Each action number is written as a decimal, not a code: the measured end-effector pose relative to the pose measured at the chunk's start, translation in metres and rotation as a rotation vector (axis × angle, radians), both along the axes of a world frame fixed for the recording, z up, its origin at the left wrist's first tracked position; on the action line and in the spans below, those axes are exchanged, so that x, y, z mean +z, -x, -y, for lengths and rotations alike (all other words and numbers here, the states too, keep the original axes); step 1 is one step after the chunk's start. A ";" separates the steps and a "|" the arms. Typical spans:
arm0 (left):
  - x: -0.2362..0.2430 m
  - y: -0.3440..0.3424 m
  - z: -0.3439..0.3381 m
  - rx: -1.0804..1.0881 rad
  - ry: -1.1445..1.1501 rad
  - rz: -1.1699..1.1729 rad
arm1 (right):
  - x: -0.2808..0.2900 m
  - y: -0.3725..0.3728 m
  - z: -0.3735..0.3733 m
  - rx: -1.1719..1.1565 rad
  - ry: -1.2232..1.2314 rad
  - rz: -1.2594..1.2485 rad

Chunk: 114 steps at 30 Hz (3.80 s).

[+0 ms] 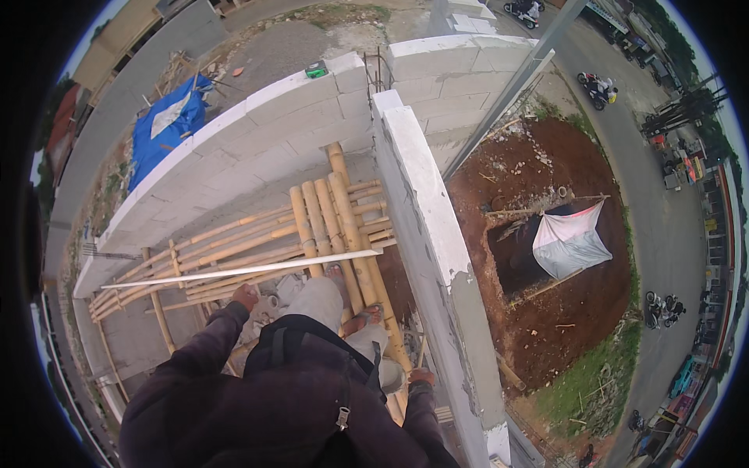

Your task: The person scoops cement from a bucket and applies it to a concrete wall using a trowel. They smooth the surface repeatedly while standing on bamboo scaffolding.

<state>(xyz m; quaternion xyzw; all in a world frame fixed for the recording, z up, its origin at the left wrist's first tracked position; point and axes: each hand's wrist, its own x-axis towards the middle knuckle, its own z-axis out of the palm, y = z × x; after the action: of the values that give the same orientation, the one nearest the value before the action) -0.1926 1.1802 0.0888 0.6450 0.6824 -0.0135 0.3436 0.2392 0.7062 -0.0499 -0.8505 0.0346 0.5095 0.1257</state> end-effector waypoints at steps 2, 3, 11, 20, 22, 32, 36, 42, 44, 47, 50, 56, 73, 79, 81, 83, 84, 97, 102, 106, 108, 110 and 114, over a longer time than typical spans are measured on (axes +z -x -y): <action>-0.005 0.035 0.021 0.145 0.024 0.073 | 0.033 -0.048 -0.059 -0.175 -0.067 -0.039; -0.007 0.052 0.037 0.126 0.015 0.019 | 0.054 -0.066 -0.093 -0.169 -0.090 -0.040; -0.068 0.134 0.121 0.296 0.341 -0.431 | 0.171 -0.089 -0.370 0.100 -0.333 0.059; -0.036 0.178 0.119 0.733 0.273 0.283 | 0.107 -0.078 -0.477 0.852 -0.272 0.152; -0.013 0.173 0.114 1.033 0.269 0.410 | 0.075 -0.087 -0.496 1.904 -0.231 0.361; 0.054 0.090 0.120 1.499 0.107 0.681 | 0.040 -0.062 -0.688 1.210 -0.072 0.304; 0.044 -0.005 0.114 1.756 -0.142 0.555 | 0.053 -0.029 -0.837 0.935 -0.122 -0.211; 0.029 -0.102 0.116 1.925 -0.153 0.283 | 0.092 0.087 -0.991 1.246 -0.100 -0.280; 0.024 -0.119 0.124 1.946 -0.057 0.164 | 0.114 0.136 -1.010 1.195 -0.042 -0.424; 0.011 -0.141 0.139 2.112 0.026 0.235 | 0.135 0.196 -0.981 1.456 -0.364 -0.188; -0.009 -0.162 0.168 1.997 0.072 0.003 | 0.150 0.239 -0.931 1.571 -0.383 -0.176; -0.051 -0.185 0.230 2.314 -0.036 0.427 | 0.161 0.252 -0.838 1.794 -0.320 -0.214; -0.096 -0.199 0.275 0.918 0.578 -0.082 | 0.154 0.250 -0.800 2.333 -0.299 0.131; -0.090 -0.158 0.274 0.809 0.515 -0.239 | 0.188 0.252 -0.802 2.025 -0.383 0.062; -0.087 -0.132 0.267 0.731 0.553 -0.258 | 0.175 0.244 -0.817 2.047 -0.552 0.211; -0.090 -0.106 0.250 0.747 0.637 -0.258 | 0.149 0.228 -0.839 2.016 -0.593 0.282; -0.092 -0.092 0.243 0.710 0.562 -0.292 | 0.134 0.220 -0.853 1.982 -0.555 0.273; -0.040 -0.097 0.047 2.248 -0.328 0.601 | 0.042 0.164 -1.139 2.326 -0.180 0.109; -0.052 -0.110 0.013 0.686 0.550 -0.230 | 0.115 0.238 -1.177 1.616 -0.342 -0.085; -0.067 -0.114 0.009 0.720 0.729 -0.158 | 0.144 0.310 -1.166 1.636 -0.506 -0.063; -0.078 -0.108 0.003 0.810 0.704 -0.218 | 0.147 0.345 -1.160 1.629 -0.548 -0.132; -0.085 -0.103 -0.008 0.901 0.759 -0.186 | 0.146 0.382 -1.162 1.682 -0.590 -0.166; -0.102 -0.084 -0.040 0.865 0.727 -0.090 | 0.131 0.459 -1.179 1.882 -0.586 -0.101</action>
<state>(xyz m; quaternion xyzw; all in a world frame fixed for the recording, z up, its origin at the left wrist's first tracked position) -0.1090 1.2205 -0.0131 0.1456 0.8499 -0.1333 0.4885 -0.2200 1.8856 0.0813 -0.4435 -0.7784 0.4258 -0.1269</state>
